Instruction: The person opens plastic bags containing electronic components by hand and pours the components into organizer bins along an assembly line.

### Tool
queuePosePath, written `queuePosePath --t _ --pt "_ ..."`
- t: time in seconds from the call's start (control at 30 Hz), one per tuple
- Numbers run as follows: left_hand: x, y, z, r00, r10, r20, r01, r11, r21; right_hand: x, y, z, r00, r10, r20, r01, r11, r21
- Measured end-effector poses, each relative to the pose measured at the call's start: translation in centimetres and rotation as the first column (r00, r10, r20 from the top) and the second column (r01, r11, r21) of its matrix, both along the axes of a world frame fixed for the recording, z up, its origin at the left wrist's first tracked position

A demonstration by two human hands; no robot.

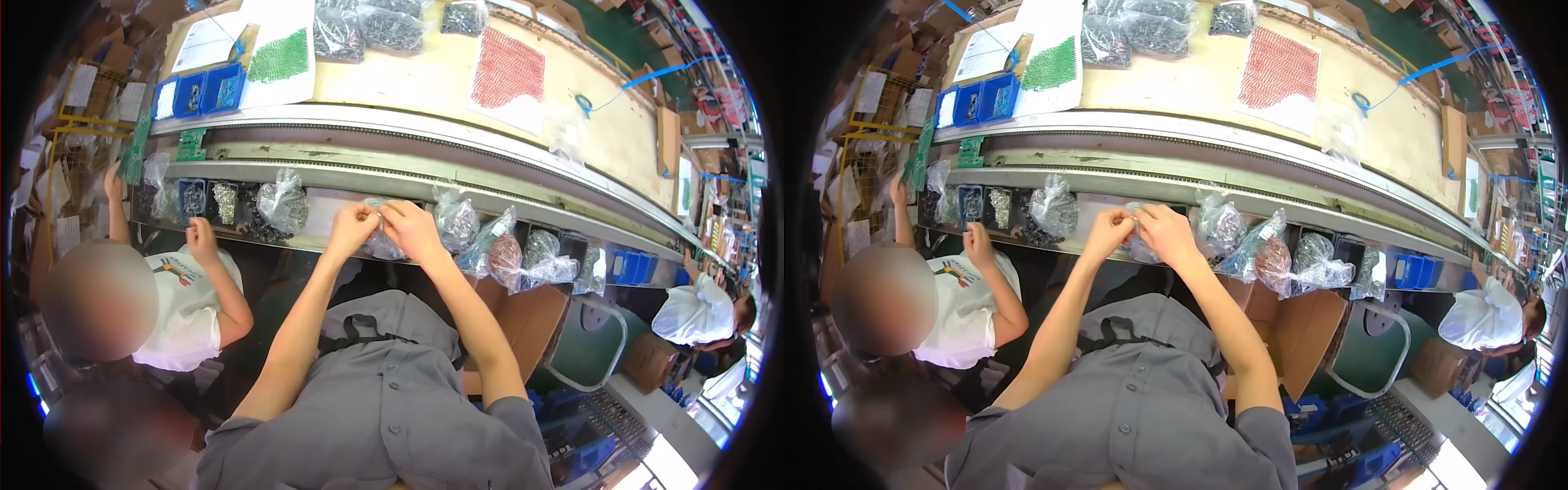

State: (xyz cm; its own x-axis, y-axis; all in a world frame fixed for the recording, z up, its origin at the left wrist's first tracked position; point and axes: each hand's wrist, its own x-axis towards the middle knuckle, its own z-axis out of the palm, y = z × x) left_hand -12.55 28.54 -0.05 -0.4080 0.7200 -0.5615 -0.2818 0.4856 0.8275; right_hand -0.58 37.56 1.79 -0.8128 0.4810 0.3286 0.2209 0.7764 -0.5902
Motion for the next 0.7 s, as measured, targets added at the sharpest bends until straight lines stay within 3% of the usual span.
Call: queuePosePath --t 0.07,0.17,0.27,0.3,0.4,0.47,0.67,0.7 --pt "-0.5 0.3 0.2 0.974 -0.165 -0.155 0.164 0.986 -0.018 0.0 0.4 -0.4 0.996 0.053 0.065 -0.056 0.998 0.035" --pt "-0.7 0.4 0.4 0.932 -0.216 -0.29 0.225 0.974 -0.002 -0.3 1.0 -1.2 0.984 0.136 0.116 -0.156 0.971 0.184" --pt "0.1 0.0 0.5 0.88 -0.04 -0.474 0.082 0.994 0.07 -0.6 0.5 -1.7 0.996 0.079 0.05 -0.091 0.947 0.307" --pt "0.2 -0.2 0.7 0.869 -0.07 -0.49 0.074 0.997 -0.012 -0.7 0.1 -1.5 0.998 0.028 0.06 -0.046 0.948 0.316" --pt "0.4 -0.4 1.6 0.964 -0.094 -0.251 0.073 0.993 -0.09 -0.9 -0.7 -2.0 0.998 0.026 -0.064 -0.004 0.949 0.315" --pt "0.4 -0.4 1.3 0.986 -0.045 -0.161 0.043 0.999 -0.015 -1.0 -0.7 -2.2 0.992 0.033 -0.121 0.01 0.941 0.338" --pt "1.3 -0.2 0.9 0.989 -0.016 -0.146 0.029 0.996 0.086 -0.5 -0.9 -2.4 0.986 0.037 -0.16 0.01 0.958 0.288" --pt "1.2 -0.3 0.1 0.993 -0.005 -0.115 0.022 0.988 0.152 -0.7 -1.1 -2.7 0.968 -0.037 -0.248 0.08 0.984 0.162"
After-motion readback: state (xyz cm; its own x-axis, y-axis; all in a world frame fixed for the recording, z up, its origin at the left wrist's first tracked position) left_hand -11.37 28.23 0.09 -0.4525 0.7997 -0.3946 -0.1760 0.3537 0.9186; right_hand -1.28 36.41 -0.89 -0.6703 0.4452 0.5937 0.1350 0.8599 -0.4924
